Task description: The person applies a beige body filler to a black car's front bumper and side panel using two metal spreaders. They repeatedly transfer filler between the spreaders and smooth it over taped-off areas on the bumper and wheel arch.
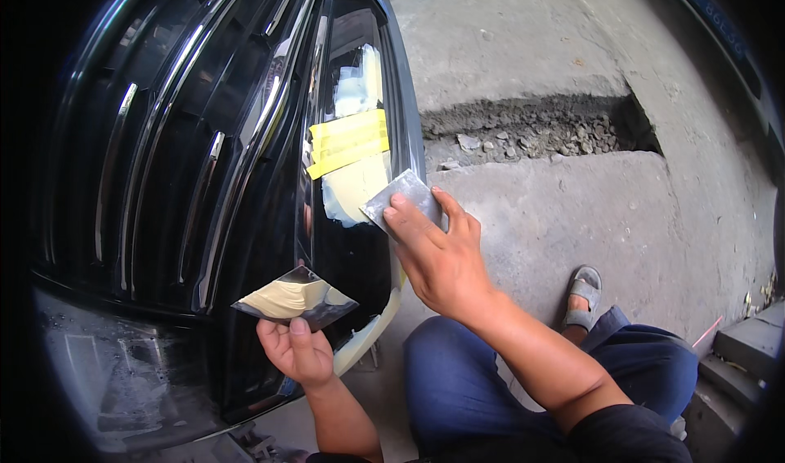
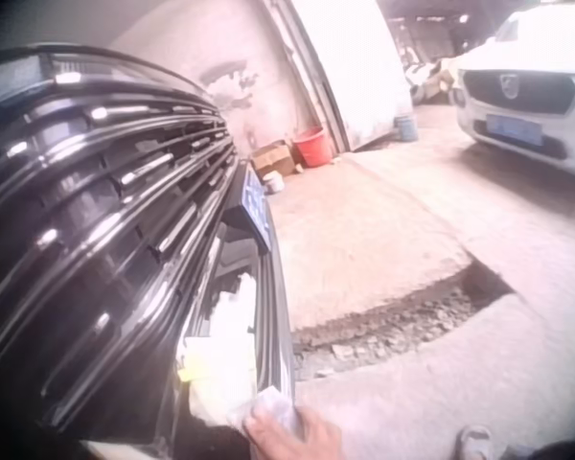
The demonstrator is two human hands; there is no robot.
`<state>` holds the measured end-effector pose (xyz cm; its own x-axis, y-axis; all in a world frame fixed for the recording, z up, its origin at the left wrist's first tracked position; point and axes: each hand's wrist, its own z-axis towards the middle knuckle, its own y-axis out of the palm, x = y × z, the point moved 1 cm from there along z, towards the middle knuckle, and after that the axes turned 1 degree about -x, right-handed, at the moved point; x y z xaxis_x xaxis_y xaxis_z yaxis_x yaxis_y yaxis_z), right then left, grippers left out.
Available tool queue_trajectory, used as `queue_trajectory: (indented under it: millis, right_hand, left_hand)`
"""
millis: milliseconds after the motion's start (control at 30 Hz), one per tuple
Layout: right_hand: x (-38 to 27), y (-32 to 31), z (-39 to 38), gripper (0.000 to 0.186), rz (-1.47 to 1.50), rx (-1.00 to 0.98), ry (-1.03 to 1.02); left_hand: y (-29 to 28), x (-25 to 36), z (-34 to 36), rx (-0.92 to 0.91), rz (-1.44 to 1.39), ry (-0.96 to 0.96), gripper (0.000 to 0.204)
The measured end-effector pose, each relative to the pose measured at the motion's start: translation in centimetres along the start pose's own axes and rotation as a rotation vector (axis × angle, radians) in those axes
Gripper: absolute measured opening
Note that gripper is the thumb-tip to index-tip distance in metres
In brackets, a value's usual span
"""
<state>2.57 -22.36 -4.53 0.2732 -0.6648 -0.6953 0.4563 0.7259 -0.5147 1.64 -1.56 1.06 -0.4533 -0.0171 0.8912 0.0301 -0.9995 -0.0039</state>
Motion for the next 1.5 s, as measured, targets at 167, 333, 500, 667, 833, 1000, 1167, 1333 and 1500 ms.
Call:
queue_trajectory:
  millis: [167, 333, 500, 667, 833, 1000, 1167, 1333, 1500]
  right_hand:
    - [-0.3, -0.9, -1.9, 0.044, 0.023, -0.065, -0.005]
    - [0.2, -3.5, -1.1, 0.046, 0.410, -0.078, 0.058]
    - [0.1, -5.9, -1.4, 0.047, 1.558, -0.427, 0.015]
    - [3.0, -5.3, -0.7, 0.049, 0.631, -0.387, -0.067]
    - [2.8, -2.6, 2.5, 0.047, 0.130, -0.060, -0.006]
    - [2.5, -1.1, 3.4, 0.045, 0.132, -0.005, -0.002]
    - [1.8, -0.7, 3.5, 0.044, 0.118, 0.015, -0.013]
    - [1.0, -0.5, 2.2, 0.045, 0.048, -0.013, -0.061]
    - [-0.1, -0.4, -0.5, 0.043, -0.039, -0.063, -0.084]
  left_hand:
    - [-0.5, 0.1, 0.0, -0.059, -0.011, -0.002, 0.045]
    - [0.5, 0.7, -0.1, -0.078, -0.127, -0.018, 0.048]
    - [6.6, 2.2, -1.5, 0.019, -0.247, -0.161, 0.051]
    - [7.2, 3.5, -0.3, 0.043, -0.198, -0.087, 0.056]
    - [6.1, 3.4, -0.9, 0.034, -0.152, -0.091, 0.058]
    - [4.8, 3.1, -1.7, 0.035, -0.124, -0.097, 0.057]
    - [4.2, 3.0, -2.3, 0.032, -0.122, -0.112, 0.056]
    - [3.7, 2.6, -2.5, 0.004, -0.139, -0.099, 0.055]
    - [3.6, 2.7, -2.5, 0.020, -0.136, -0.125, 0.055]
